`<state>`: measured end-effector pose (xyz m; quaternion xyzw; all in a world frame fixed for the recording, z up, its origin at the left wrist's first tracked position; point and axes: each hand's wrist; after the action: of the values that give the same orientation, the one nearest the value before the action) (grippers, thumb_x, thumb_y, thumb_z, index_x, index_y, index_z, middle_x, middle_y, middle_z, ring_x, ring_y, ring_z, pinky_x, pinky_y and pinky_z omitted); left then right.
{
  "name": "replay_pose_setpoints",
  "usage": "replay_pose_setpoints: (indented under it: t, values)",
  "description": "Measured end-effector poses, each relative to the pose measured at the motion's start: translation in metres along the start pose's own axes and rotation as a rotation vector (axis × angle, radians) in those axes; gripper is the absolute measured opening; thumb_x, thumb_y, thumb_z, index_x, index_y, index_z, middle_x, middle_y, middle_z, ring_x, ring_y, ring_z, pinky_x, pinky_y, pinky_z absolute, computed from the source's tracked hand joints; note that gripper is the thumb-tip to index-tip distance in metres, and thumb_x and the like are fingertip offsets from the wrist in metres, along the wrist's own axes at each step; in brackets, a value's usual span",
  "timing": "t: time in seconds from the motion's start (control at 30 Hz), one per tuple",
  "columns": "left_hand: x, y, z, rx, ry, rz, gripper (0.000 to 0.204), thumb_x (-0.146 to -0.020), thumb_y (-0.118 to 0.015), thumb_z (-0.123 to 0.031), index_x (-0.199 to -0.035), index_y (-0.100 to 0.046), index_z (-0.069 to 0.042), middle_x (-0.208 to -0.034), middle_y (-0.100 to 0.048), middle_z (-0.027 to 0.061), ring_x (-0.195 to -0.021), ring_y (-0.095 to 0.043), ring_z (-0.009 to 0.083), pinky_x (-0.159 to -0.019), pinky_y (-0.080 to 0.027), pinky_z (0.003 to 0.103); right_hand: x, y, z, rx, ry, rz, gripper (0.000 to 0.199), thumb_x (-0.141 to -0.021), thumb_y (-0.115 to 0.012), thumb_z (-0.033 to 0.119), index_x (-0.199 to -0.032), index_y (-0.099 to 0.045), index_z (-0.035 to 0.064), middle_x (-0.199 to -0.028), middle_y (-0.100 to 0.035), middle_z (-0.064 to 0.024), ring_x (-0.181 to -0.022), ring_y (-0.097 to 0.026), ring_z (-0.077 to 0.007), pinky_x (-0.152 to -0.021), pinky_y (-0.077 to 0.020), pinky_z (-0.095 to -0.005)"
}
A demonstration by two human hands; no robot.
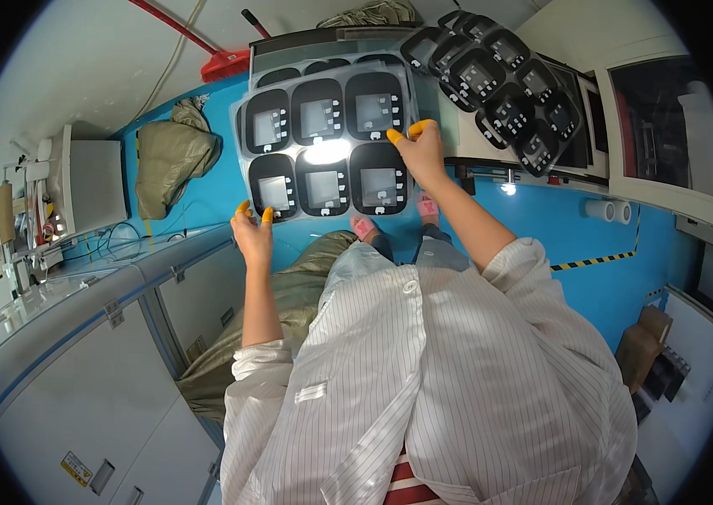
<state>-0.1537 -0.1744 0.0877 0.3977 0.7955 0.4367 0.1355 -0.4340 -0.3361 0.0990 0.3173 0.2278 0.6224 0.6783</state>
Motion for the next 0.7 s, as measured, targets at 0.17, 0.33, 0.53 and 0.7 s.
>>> replay_pose_setpoints:
  t: [0.17,0.33,0.53,0.7]
  values:
    - [-0.022,0.029,-0.029,-0.227,-0.351,-0.313,0.037,-0.073,-0.065,-0.014,-0.106,-0.052,-0.001,-0.097,-0.052,0.0174,-0.090,-0.048,0.0307,-0.078,-0.039,0.036,0.014,0.042,0.062,-0.847,0.116,0.260,0.017,-0.078,-0.058,0.000,-0.085,-0.042,0.0028,-0.077,-0.044,-0.0011,-0.067,-0.041,-0.0060,-0.058,-0.0349,-0.0193]
    - [-0.027,0.082,-0.210,0.181,-0.853,-0.314,0.036,-0.073,-0.062,-0.007,-0.107,-0.053,-0.003,-0.102,-0.052,0.0151,-0.095,-0.045,0.0312,-0.082,-0.037,0.036,0.045,0.093,0.099,-1.072,0.341,0.319,0.019,-0.081,-0.050,-0.006,-0.093,-0.039,0.0036,-0.083,-0.047,-0.0050,-0.070,-0.049,-0.0088,-0.063,-0.0421,-0.0203]
    - [-0.019,0.106,-0.301,0.191,-1.011,-0.061,0.027,-0.069,-0.064,-0.006,-0.095,-0.059,-0.003,-0.090,-0.055,0.0113,-0.084,-0.047,0.0292,-0.073,-0.041,0.033,0.063,0.143,0.095,-1.067,0.429,0.331,0.022,-0.082,-0.045,-0.008,-0.099,-0.036,0.0031,-0.089,-0.048,-0.0094,-0.066,-0.055,-0.0142,-0.058,-0.0495,-0.0251]
    - [-0.004,0.093,-0.303,-0.005,-1.412,-0.507,0.023,-0.062,-0.064,0.001,-0.083,-0.058,-0.002,-0.081,-0.055,0.0085,-0.074,-0.050,0.0280,-0.067,-0.041,0.033,0.054,0.167,0.094,-1.139,0.344,0.434,0.025,-0.084,-0.046,-0.002,-0.105,-0.035,0.0030,-0.087,-0.049,-0.0084,-0.064,-0.055,-0.0140,-0.055,-0.0476,-0.0229]
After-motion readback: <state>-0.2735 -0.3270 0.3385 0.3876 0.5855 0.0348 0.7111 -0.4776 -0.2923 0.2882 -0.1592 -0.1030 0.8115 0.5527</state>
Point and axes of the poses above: each hand's wrist, its own x-axis away from the middle knuckle, its own y-axis out of the back of the hand, z = x × y
